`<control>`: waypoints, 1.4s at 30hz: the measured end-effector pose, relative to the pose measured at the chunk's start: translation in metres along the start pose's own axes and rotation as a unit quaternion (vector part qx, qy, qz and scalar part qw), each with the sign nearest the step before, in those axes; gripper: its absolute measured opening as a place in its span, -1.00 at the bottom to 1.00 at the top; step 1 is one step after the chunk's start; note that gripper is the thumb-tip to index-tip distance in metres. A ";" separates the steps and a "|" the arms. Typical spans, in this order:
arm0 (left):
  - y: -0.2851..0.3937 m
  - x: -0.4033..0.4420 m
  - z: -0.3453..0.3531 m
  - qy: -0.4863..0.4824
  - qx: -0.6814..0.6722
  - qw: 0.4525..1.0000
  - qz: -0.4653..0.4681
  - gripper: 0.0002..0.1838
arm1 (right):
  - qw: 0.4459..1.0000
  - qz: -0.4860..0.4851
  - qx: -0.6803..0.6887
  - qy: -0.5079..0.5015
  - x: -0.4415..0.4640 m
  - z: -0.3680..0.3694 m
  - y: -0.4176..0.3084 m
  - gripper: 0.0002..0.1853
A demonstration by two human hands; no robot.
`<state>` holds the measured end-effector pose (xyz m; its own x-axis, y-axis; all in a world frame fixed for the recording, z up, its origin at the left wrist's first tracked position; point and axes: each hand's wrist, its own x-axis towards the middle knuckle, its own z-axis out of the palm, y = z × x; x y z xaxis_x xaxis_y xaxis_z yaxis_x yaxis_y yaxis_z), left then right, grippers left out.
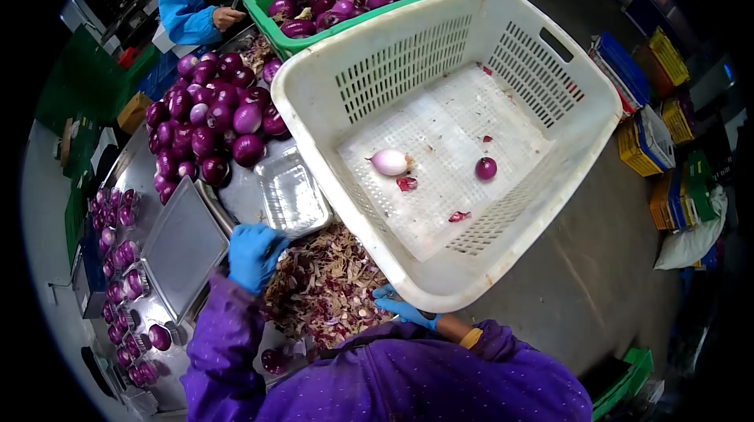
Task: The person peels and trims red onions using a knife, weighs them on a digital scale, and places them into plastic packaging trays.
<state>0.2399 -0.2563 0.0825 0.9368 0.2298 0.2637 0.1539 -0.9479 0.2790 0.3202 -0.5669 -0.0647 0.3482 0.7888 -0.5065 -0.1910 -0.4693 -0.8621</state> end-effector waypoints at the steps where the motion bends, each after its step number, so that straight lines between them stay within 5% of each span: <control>1: 0.000 -0.005 -0.017 0.036 0.007 0.999 -0.006 -0.90 | 1.000 -0.020 -0.013 0.008 0.006 0.000 0.005 -0.59; 5: -0.033 -0.040 -0.069 0.156 0.105 0.972 -0.139 -0.91 | 1.000 0.015 -0.021 -0.015 0.011 -0.003 -0.018 -0.60; 9: -0.113 -0.105 -0.053 0.143 0.057 0.932 -0.327 -0.89 | 0.999 0.003 -0.033 -0.020 0.015 -0.005 -0.013 -0.62; 10: -0.115 -0.107 -0.058 0.044 -0.008 0.900 -0.435 -0.77 | 0.999 0.002 -0.033 -0.019 0.016 -0.006 -0.013 -0.62; 13: -0.094 -0.062 -0.060 0.205 0.013 0.949 -0.238 -0.59 | 0.999 0.005 -0.033 -0.016 0.018 -0.013 -0.010 -0.63; 17: -0.002 0.082 -0.097 0.173 -0.080 0.979 -0.077 -0.46 | 0.999 0.006 -0.032 -0.019 0.020 -0.023 -0.008 -0.64; 22: 0.082 0.221 -0.021 -0.192 -0.085 0.959 0.190 -0.42 | 0.999 -0.003 -0.029 -0.030 0.028 -0.038 -0.002 -0.66; 26: 0.131 0.275 0.081 -0.508 0.158 0.831 0.162 -0.31 | 0.998 0.000 -0.026 -0.054 0.031 -0.049 0.000 -0.67; 30: 0.121 0.294 0.156 -0.625 0.180 0.755 0.085 -0.23 | 0.997 -0.002 -0.023 -0.072 0.036 -0.063 0.001 -0.69; 35: 0.081 0.271 0.223 -0.623 0.192 0.758 0.009 -0.17 | 0.996 -0.002 -0.018 -0.085 0.035 -0.076 0.004 -0.70; 36: 0.079 0.279 0.219 -0.644 0.190 0.737 0.080 -0.15 | 0.996 -0.002 -0.017 -0.085 0.036 -0.078 0.004 -0.71; 42: 0.120 0.305 0.143 -0.507 -0.038 0.860 0.038 -0.28 | 0.997 0.004 -0.022 -0.076 0.035 -0.084 0.005 -0.73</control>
<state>0.5885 -0.3317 0.0644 0.7417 -0.1784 -0.6465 0.0961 -0.9258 0.3657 0.4083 -0.5752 -0.0857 0.2028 0.8350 -0.5115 -0.1519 -0.4892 -0.8588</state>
